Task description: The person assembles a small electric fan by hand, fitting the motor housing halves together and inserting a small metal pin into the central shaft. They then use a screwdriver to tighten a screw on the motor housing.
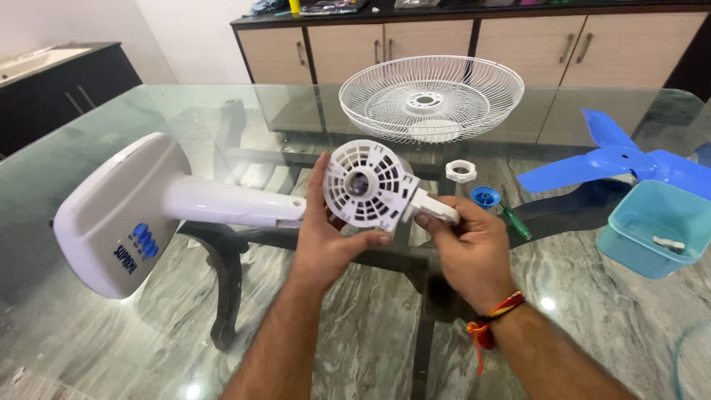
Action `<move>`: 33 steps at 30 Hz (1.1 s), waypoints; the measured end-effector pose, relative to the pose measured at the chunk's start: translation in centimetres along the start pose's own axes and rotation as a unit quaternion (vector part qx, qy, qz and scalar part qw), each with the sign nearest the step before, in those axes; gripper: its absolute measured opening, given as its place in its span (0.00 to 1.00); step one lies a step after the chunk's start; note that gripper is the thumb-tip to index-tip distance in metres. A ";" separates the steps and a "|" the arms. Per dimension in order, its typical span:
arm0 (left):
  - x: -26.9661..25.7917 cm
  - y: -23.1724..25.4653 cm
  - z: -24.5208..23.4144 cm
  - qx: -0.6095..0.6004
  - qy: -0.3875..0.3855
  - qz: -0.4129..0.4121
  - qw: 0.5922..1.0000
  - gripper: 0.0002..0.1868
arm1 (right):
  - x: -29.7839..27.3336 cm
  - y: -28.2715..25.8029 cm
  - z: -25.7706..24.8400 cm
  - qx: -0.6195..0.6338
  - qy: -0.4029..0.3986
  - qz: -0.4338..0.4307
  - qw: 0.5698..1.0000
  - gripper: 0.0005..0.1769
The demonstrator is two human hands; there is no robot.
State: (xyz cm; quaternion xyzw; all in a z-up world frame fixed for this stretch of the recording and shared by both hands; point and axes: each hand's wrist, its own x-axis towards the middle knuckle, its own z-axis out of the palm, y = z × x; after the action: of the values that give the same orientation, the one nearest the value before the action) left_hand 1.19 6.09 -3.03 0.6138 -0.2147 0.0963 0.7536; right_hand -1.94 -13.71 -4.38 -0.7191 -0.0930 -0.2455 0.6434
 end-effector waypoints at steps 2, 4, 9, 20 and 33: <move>0.0 0.0 -0.1 0.050 -0.001 0.055 0.997 0.72 | 0.2 -0.1 -0.2 0.037 -0.005 0.013 0.999 0.09; 0.2 -0.2 0.2 0.086 -0.001 0.092 0.992 0.70 | 0.4 -0.1 -0.5 0.061 0.001 0.027 0.998 0.10; -0.6 0.3 0.5 0.135 0.021 0.127 0.983 0.66 | 0.2 0.6 -1.0 0.107 0.008 0.040 0.993 0.10; -0.7 1.0 1.4 0.400 0.086 0.226 0.884 0.66 | 0.5 2.7 -2.1 0.015 0.014 0.021 1.000 0.07; -0.6 0.6 1.2 0.106 0.017 0.155 0.982 0.62 | 0.2 -0.4 -1.9 0.044 -0.074 -0.026 0.996 0.45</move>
State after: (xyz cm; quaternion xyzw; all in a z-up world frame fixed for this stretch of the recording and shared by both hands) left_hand 0.13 5.12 -2.61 0.6475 -0.2833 0.2448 0.6638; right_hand -2.40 -15.55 -3.83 -0.7035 -0.1695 -0.2042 0.6593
